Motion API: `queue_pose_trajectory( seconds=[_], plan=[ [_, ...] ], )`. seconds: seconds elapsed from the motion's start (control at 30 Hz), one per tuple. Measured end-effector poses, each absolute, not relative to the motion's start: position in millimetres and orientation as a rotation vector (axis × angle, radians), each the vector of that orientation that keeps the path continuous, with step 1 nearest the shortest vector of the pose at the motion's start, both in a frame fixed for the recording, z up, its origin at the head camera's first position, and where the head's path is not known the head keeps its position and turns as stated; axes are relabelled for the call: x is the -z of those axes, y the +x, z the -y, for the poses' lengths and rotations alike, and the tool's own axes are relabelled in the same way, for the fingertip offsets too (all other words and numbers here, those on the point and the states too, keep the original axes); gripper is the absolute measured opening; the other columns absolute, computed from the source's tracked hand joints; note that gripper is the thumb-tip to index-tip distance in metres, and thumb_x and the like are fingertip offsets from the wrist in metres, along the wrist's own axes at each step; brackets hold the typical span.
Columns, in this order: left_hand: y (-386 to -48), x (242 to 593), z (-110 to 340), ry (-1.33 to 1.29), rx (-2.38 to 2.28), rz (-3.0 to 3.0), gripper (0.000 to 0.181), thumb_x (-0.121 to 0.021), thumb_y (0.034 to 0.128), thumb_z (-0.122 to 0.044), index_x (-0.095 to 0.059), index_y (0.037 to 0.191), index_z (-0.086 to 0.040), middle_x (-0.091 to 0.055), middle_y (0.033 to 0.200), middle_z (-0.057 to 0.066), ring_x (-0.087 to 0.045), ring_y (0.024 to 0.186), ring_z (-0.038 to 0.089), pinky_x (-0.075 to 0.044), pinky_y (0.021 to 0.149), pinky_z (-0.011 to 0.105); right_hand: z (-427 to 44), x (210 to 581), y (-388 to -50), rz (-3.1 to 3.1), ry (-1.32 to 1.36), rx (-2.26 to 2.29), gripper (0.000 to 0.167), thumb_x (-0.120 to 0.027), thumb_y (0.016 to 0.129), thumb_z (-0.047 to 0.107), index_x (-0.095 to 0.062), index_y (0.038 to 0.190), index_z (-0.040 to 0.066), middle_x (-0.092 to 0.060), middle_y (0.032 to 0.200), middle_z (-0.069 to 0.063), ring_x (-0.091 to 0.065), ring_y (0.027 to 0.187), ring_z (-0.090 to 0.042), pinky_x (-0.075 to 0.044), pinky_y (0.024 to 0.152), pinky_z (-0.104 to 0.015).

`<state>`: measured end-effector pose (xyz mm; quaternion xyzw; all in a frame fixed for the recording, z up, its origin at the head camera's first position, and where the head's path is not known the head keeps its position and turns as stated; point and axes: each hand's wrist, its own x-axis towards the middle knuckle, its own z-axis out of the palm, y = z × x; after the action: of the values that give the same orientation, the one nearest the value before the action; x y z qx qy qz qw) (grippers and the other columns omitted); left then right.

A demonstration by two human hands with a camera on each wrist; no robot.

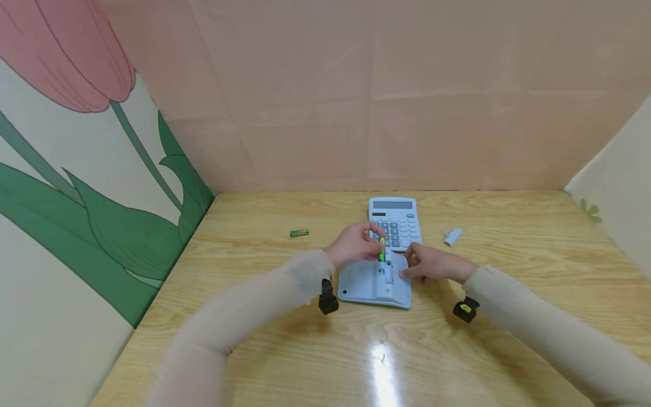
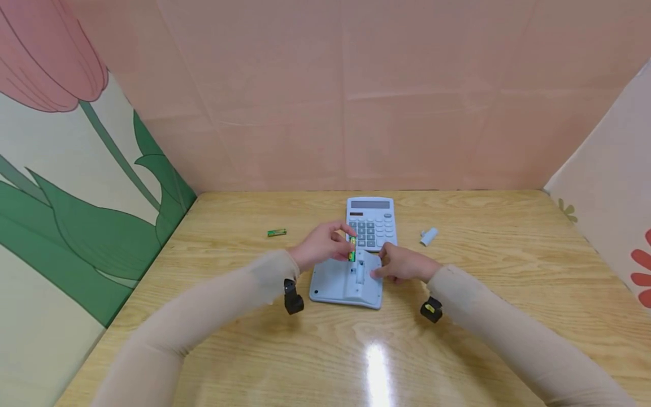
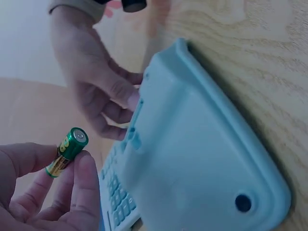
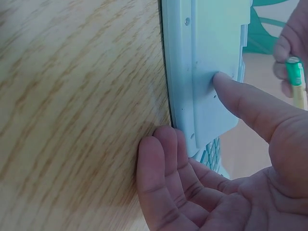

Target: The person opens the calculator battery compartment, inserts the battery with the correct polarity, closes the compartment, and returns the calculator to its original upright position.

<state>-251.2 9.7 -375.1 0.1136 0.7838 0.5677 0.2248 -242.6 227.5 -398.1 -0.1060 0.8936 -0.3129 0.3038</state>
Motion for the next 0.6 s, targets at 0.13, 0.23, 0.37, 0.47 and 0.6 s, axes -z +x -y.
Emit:
queue_pose_trajectory(
  seconds=[0.13, 0.23, 0.37, 0.47, 0.6],
  plan=[
    [-250, 384, -18, 0.313, -1.477, -2.233, 0.022, -0.068, 0.0903, -0.009, -0.062, 0.111, -0.009, -0.067, 0.083, 0.007, -0.064, 0.071, 0.016, -0.061, 0.073, 0.034, -228, 398, -243, -2.364, -0.282, 0.836, 0.056, -0.069, 0.091, 0.031, -0.040, 0.124, -0.003, -0.049, 0.089, -0.008, -0.052, 0.078, -0.019, -0.050, 0.066, -0.028],
    [-248, 387, -23, 0.333, -1.396, -2.305, 0.016, -0.070, 0.0896, -0.012, -0.063, 0.103, -0.015, -0.066, 0.080, 0.005, -0.064, 0.068, 0.016, -0.057, 0.065, 0.028, -228, 398, -242, -2.360, -0.283, 0.846, 0.056, -0.069, 0.091, 0.030, -0.039, 0.124, -0.003, -0.048, 0.089, -0.007, -0.053, 0.078, -0.019, -0.050, 0.066, -0.028],
    [-243, 389, -28, 0.375, -1.305, -2.400, 0.014, -0.071, 0.0886, -0.013, -0.062, 0.099, -0.018, -0.065, 0.076, 0.002, -0.061, 0.065, 0.013, -0.049, 0.056, 0.022, -228, 397, -242, -2.358, -0.296, 0.857, 0.055, -0.069, 0.091, 0.029, -0.040, 0.123, -0.004, -0.048, 0.088, -0.007, -0.053, 0.078, -0.018, -0.050, 0.066, -0.028],
    [-239, 388, -30, 0.422, -1.232, -2.477, 0.016, -0.072, 0.0883, -0.013, -0.062, 0.100, -0.016, -0.064, 0.074, 0.000, -0.058, 0.064, 0.009, -0.046, 0.054, 0.020, -228, 398, -242, -2.360, -0.300, 0.858, 0.054, -0.069, 0.091, 0.029, -0.040, 0.123, -0.004, -0.049, 0.089, -0.007, -0.053, 0.078, -0.018, -0.051, 0.066, -0.028],
    [-234, 387, -33, 0.459, -1.140, -2.560, 0.019, -0.071, 0.0889, -0.014, -0.061, 0.105, -0.013, -0.062, 0.072, -0.002, -0.054, 0.061, 0.007, -0.043, 0.051, 0.019, -228, 399, -243, -2.361, -0.300, 0.863, 0.052, -0.068, 0.091, 0.027, -0.040, 0.122, -0.004, -0.049, 0.087, -0.007, -0.052, 0.076, -0.018, -0.051, 0.066, -0.028]
  ],
)
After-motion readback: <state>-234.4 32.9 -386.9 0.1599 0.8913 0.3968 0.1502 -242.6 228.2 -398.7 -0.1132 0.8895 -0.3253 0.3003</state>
